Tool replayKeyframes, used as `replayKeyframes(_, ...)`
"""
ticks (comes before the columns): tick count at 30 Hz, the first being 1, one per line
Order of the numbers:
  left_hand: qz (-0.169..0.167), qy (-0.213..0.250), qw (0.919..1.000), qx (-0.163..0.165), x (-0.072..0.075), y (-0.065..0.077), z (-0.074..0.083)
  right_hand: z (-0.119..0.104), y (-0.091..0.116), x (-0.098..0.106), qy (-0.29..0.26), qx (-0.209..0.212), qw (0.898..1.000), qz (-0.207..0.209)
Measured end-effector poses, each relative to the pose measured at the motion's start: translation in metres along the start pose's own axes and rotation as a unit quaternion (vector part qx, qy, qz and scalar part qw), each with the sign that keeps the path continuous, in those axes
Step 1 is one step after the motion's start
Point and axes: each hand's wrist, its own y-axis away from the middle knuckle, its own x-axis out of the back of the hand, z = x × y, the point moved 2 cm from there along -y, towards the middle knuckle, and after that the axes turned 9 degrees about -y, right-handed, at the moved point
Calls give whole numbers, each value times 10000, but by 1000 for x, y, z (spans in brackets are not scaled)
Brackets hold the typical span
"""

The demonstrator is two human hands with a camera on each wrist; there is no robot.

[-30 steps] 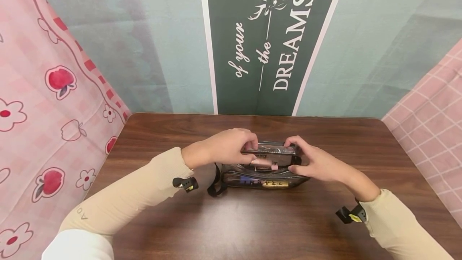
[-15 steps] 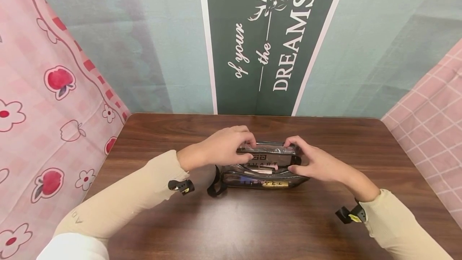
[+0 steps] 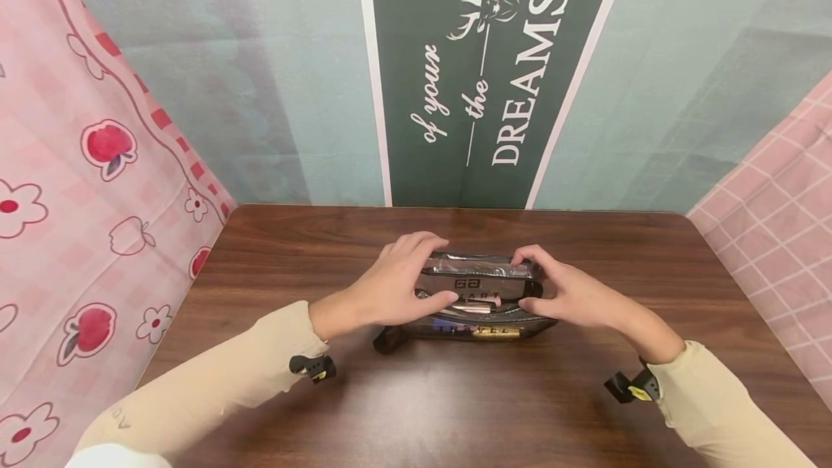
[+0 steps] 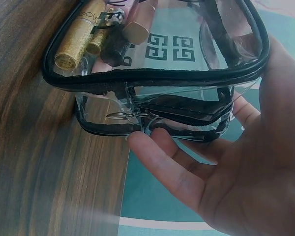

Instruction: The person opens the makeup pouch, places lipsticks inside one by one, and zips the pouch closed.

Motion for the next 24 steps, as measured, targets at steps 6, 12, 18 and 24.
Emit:
replayKeyframes(6, 136, 263, 9994, 165, -12, 9, -1, 0, 0, -1, -15, 6, 10000, 4)
replayKeyframes(12, 217, 537, 9983, 113, -23, 11, -6, -1, 1, -2, -74, -25, 10000, -28)
replayKeyframes(18, 539, 784, 9955, 26, -28, 12, -9, -2, 0, -2, -120, -98, 9999, -12)
replayKeyframes(24, 704, 863, 9938, 8, -33, 14, -10, 0, 1, -2, -214, -208, 9995, -39)
